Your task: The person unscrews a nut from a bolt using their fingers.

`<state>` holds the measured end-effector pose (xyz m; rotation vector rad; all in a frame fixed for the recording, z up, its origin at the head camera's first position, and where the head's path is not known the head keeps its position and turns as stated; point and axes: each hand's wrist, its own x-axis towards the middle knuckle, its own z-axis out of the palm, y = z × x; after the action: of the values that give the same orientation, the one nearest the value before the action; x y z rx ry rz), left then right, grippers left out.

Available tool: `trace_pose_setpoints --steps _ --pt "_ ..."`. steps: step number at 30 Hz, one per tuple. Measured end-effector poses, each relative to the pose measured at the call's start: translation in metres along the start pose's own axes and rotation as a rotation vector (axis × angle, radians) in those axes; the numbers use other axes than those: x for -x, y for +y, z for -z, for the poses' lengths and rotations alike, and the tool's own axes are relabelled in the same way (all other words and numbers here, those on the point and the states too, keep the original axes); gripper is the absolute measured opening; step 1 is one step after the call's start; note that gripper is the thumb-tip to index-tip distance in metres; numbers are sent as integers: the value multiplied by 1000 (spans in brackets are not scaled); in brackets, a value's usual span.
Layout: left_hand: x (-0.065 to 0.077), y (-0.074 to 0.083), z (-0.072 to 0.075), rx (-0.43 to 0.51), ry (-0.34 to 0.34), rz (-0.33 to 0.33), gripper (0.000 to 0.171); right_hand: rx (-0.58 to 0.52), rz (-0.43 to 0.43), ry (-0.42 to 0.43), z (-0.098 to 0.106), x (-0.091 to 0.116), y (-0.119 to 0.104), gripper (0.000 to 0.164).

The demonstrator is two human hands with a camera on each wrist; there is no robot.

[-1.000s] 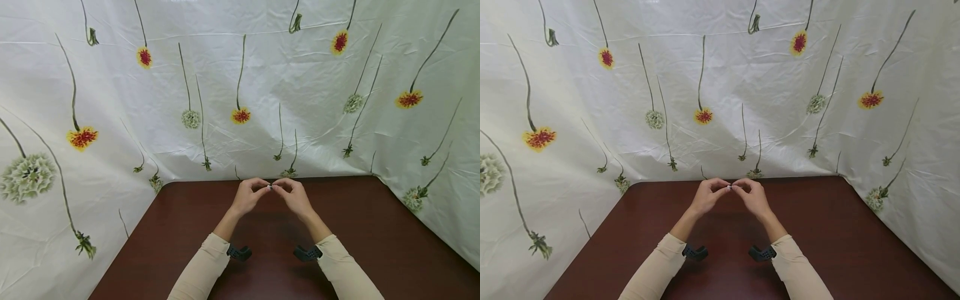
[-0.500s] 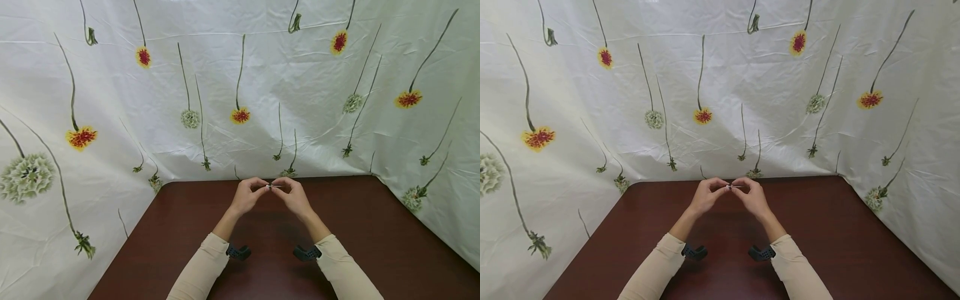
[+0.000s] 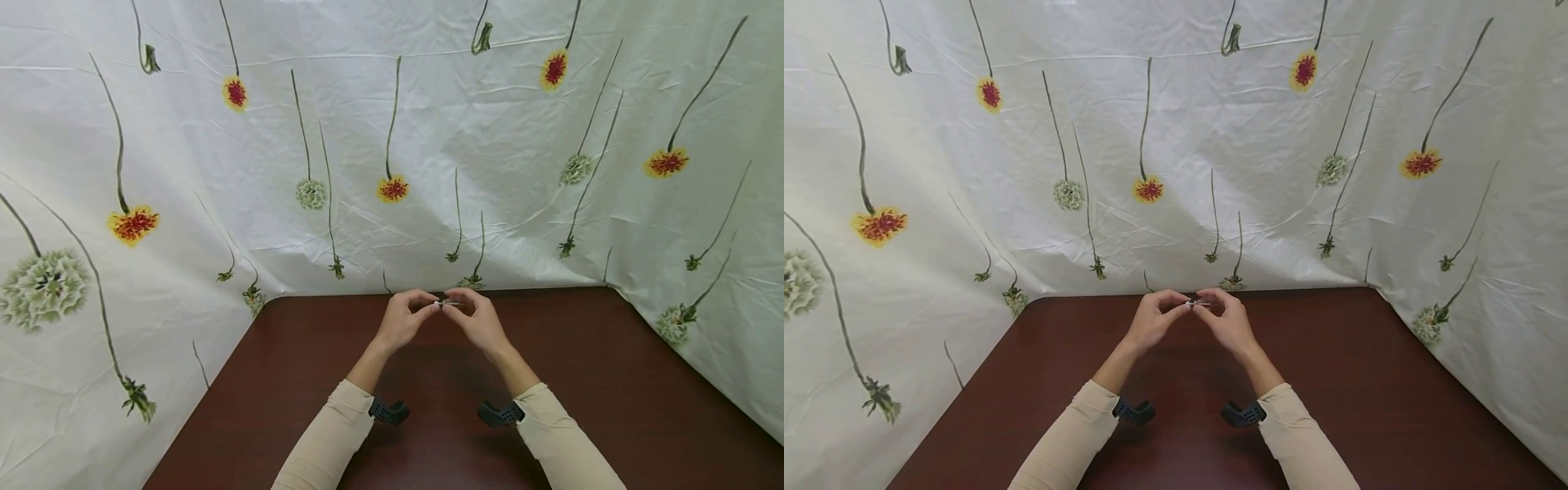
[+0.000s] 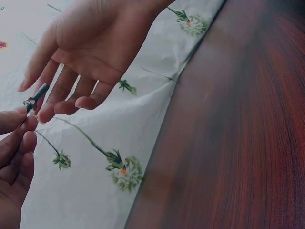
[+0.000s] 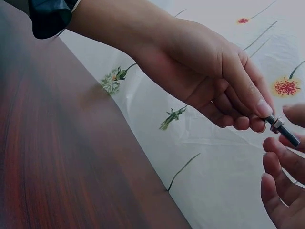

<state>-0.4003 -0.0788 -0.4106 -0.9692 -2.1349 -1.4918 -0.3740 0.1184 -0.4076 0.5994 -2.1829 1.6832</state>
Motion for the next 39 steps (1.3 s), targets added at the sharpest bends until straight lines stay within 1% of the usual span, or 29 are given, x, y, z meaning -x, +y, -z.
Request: trace_pose_setpoints --steps 4,7,10,14,17,21,24,27,31,35,39 --pt "0 0 0 -2 -2 -13 14 14 -26 7 -1 -1 1 23" --pt "1 -1 1 7 -10 -8 13 12 -3 4 -2 -1 1 20" --pt "3 -1 3 10 -4 14 12 4 21 -13 -4 0 0 25" --pt "3 0 4 5 4 25 12 -2 0 -16 -4 0 2 30" --pt "1 -1 3 0 -6 3 14 3 -5 -2 -1 0 3 24" --pt "-1 -1 0 -1 -16 -8 14 4 30 3 2 0 4 17" --pt "-2 -2 -1 11 -14 3 13 7 34 3 3 0 4 23" --pt "-2 -1 -1 21 -8 15 12 13 9 4 3 0 4 29" --pt "-1 -1 0 15 -6 21 11 16 -14 -3 1 0 2 24" --pt "0 0 0 11 -4 11 12 16 15 -4 0 0 1 19" --pt "0 -1 0 8 0 5 12 18 20 6 0 0 2 27"
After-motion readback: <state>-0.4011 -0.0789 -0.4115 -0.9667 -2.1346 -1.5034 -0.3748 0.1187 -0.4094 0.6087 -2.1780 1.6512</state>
